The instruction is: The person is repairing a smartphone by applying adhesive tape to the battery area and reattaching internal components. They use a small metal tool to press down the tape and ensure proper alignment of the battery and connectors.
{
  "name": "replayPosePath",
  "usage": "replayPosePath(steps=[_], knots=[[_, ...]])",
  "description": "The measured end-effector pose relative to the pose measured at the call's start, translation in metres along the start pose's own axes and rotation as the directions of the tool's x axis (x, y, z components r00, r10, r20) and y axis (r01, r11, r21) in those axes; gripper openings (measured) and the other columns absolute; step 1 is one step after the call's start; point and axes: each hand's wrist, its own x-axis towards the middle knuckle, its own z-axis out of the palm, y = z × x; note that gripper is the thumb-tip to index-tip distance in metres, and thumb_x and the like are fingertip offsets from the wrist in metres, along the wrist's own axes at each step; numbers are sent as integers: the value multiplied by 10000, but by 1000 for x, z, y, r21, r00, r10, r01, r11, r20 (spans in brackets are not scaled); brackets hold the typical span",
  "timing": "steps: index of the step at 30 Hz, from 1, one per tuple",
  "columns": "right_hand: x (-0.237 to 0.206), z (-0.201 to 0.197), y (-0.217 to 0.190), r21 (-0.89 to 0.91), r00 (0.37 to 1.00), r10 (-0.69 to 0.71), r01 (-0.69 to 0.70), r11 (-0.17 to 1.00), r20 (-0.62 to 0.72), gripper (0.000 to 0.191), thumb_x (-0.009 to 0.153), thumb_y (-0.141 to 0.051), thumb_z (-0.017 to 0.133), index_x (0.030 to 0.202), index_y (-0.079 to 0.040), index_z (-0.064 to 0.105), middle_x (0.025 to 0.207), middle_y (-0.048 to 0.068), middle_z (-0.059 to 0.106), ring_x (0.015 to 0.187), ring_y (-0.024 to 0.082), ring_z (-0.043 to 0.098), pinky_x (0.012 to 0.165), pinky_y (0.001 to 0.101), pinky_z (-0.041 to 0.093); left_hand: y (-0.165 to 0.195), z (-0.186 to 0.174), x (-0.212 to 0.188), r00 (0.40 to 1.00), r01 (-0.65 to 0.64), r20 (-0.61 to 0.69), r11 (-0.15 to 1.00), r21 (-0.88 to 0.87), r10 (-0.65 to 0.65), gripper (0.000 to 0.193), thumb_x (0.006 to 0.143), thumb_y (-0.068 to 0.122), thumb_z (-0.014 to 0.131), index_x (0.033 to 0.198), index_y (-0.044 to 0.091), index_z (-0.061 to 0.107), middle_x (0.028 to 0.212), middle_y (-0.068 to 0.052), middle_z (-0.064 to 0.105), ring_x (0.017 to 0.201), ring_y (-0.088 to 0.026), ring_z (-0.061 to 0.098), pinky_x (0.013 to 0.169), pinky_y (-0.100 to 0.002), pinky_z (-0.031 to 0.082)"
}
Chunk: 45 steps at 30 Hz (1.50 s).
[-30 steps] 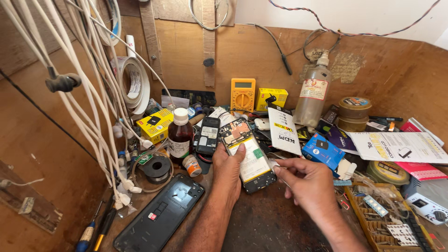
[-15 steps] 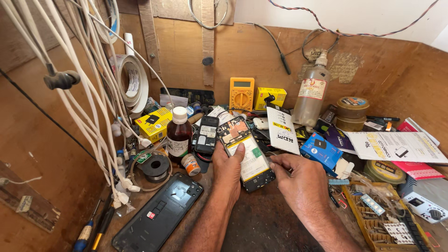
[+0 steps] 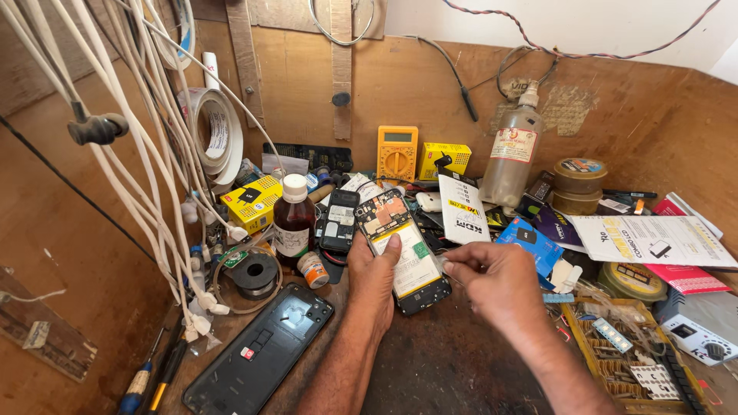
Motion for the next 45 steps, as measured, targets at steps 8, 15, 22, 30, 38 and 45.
replayPosePath(steps=[8, 15, 22, 30, 38, 45], knots=[[9, -14, 20, 380, 934, 254, -337, 862, 253, 218, 843, -77, 773, 1050, -24, 813, 668, 108, 712, 410, 117, 527, 322, 240, 320, -2, -5, 3, 999, 36, 15, 999, -26, -35, 332, 936, -43, 593, 1264, 4, 572, 1142, -131, 708, 975, -205, 700, 851, -352, 594], [10, -15, 20, 400, 928, 245, -346, 849, 281, 232, 837, -82, 775, 1059, -22, 810, 688, 107, 720, 417, 133, 551, 326, 251, 345, -2, -7, 6, 998, 50, 39, 998, -44, -48, 329, 933, -33, 599, 1259, 0, 576, 1140, -135, 711, 982, -205, 699, 870, -348, 587], [-16, 0, 9, -63, 998, 46, -49, 997, -47, 185, 891, -219, 812, 1037, -107, 823, 649, 66, 768, 449, 145, 604, 437, 296, 474, -6, -6, 8, 999, 39, -21, 999, 2, -39, 283, 931, -27, 611, 1213, -7, 608, 1105, -141, 717, 950, -214, 697, 833, -358, 583], [-32, 9, 5, -31, 939, -175, 174, 984, -296, 200, 837, -133, 793, 1029, -85, 818, 748, 54, 804, 587, 80, 687, 556, 261, 546, -8, -11, 13, 999, 41, -10, 997, -70, -42, 326, 925, -34, 618, 1246, 16, 615, 1135, -103, 720, 994, -181, 689, 893, -328, 561], [-12, 16, 1, 99, 960, -143, 171, 980, -239, 185, 861, -121, 772, 1038, -91, 816, 784, 38, 807, 602, 70, 682, 541, 255, 550, -3, -9, 8, 999, 48, 22, 997, -67, -46, 324, 911, -41, 619, 1226, 33, 607, 1136, -104, 715, 1001, -184, 691, 896, -334, 563], [-17, 21, -2, -37, 930, -230, 230, 973, -288, 198, 848, -122, 792, 1041, -84, 817, 804, 57, 810, 610, 131, 681, 580, 287, 550, -4, -5, 6, 999, 47, 20, 997, -64, -45, 308, 924, -27, 621, 1230, 3, 606, 1128, -119, 720, 985, -201, 694, 875, -353, 572]])
